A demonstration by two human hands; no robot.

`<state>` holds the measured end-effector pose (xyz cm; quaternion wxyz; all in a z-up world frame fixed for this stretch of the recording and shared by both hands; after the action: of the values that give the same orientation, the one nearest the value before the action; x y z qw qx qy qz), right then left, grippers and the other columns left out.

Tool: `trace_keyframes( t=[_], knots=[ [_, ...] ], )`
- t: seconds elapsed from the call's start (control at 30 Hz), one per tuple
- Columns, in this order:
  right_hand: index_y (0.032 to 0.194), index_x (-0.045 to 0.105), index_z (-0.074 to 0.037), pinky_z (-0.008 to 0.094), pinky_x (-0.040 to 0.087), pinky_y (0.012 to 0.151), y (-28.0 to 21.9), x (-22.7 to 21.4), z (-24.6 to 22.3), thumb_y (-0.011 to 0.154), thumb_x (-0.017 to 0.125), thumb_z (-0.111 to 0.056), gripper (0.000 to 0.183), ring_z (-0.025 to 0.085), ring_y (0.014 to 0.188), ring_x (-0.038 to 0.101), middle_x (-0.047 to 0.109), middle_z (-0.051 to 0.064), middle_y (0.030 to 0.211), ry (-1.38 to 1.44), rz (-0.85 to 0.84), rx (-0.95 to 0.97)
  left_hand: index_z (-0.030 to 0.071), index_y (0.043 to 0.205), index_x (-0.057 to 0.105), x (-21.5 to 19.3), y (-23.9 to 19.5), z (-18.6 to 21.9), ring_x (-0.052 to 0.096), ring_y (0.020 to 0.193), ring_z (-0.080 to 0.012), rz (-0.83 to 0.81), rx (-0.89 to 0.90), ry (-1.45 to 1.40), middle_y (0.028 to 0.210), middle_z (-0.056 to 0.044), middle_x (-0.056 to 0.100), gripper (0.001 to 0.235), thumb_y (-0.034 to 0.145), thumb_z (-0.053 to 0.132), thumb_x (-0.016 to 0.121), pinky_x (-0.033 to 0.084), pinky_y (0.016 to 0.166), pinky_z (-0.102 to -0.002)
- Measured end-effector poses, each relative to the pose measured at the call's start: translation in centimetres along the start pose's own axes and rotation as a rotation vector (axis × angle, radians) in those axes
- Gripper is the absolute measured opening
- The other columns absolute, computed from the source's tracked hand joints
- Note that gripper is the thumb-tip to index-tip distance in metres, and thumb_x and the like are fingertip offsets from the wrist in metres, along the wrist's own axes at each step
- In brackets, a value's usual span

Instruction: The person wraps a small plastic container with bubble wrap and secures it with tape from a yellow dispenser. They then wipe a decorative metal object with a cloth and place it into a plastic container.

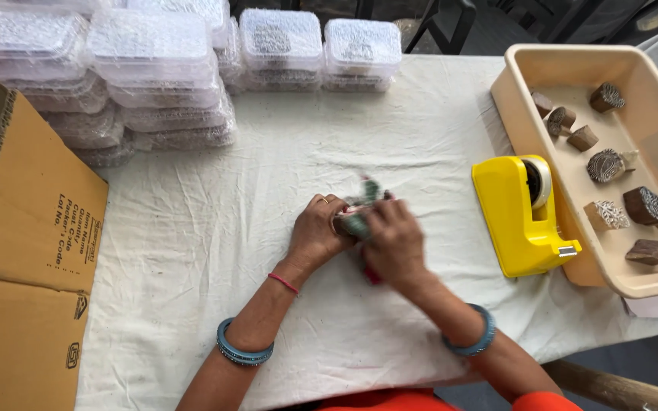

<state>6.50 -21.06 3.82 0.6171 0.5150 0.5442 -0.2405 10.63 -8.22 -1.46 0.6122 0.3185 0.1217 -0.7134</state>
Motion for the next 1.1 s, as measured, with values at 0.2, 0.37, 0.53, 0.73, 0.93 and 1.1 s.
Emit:
trace_keyframes(
  t=[0.2,0.37,0.53,0.73,0.93,1.1],
  knots=[
    [0.118,0.072,-0.008,0.038,0.058,0.079,0.5,-1.3,0.4,0.074,0.081,-0.011,0.045,0.026,0.100,0.064,0.067,0.010,0.114,0.130,0.095,-0.049,0.011,0.099,0.072,-1.7,-0.3,1.1,0.067,0.099,-0.0225,0.028,0.009,0.034,0.101,-0.002,0.072,0.035,0.069,0.019,0.088,0.059,0.086,-0.037],
    [0.119,0.072,-0.008,0.033,0.060,0.084,-0.9,2.5,12.6,0.093,0.074,-0.016,0.027,0.018,0.097,0.072,0.076,0.007,0.109,0.701,0.194,0.513,0.011,0.116,0.072,-3.0,-0.1,2.1,0.073,0.100,-0.0176,0.062,0.052,-0.405,0.112,-0.003,0.072,0.048,0.071,0.013,0.090,0.064,0.082,-0.031],
    [0.130,0.064,0.001,0.031,0.060,0.085,-2.1,7.2,10.0,0.098,0.059,-0.027,0.043,0.017,0.096,0.073,0.075,0.011,0.111,1.646,-0.128,0.869,0.013,0.142,0.061,-1.2,0.2,2.5,0.064,0.115,-0.0141,-0.136,0.102,-0.726,0.129,-0.003,0.061,0.069,0.079,0.013,0.089,0.065,0.089,-0.028],
    [0.135,0.058,0.005,0.040,0.058,0.095,-1.9,5.2,6.6,0.099,0.062,-0.018,0.043,0.022,0.105,0.069,0.071,0.013,0.117,1.768,-0.021,0.679,0.014,0.163,0.033,1.1,0.3,-0.8,0.063,0.115,-0.0171,-0.147,-0.097,-0.756,0.135,-0.010,0.057,0.086,0.089,0.016,0.078,0.060,0.093,-0.029],
    [0.146,0.055,-0.001,0.040,0.052,0.101,0.0,-2.3,1.6,0.098,0.064,0.001,0.048,0.026,0.129,0.057,0.055,0.018,0.141,0.863,0.209,0.161,0.014,0.166,0.015,1.0,-0.1,1.5,0.057,0.126,-0.0142,-0.257,-0.138,-1.033,0.144,-0.008,0.057,0.073,0.104,0.020,0.054,0.049,0.109,-0.029],
    [0.136,0.066,-0.011,0.036,0.058,0.097,-1.0,-0.3,1.5,0.078,0.064,0.007,0.061,0.026,0.120,0.064,0.060,0.014,0.134,0.760,0.096,0.080,0.012,0.163,0.025,1.1,0.1,-0.3,0.062,0.122,-0.0135,-0.133,-0.220,-1.189,0.141,-0.008,0.061,0.062,0.107,0.025,0.048,0.053,0.106,-0.031]
  ],
)
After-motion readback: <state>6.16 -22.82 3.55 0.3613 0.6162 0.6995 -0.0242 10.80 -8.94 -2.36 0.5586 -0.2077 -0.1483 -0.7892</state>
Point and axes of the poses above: each hand's wrist, its own y-axis towards the middle knuckle, its own x-axis out of the palm, z = x × y, the point moved 8 cm from there along y, towards the middle knuckle
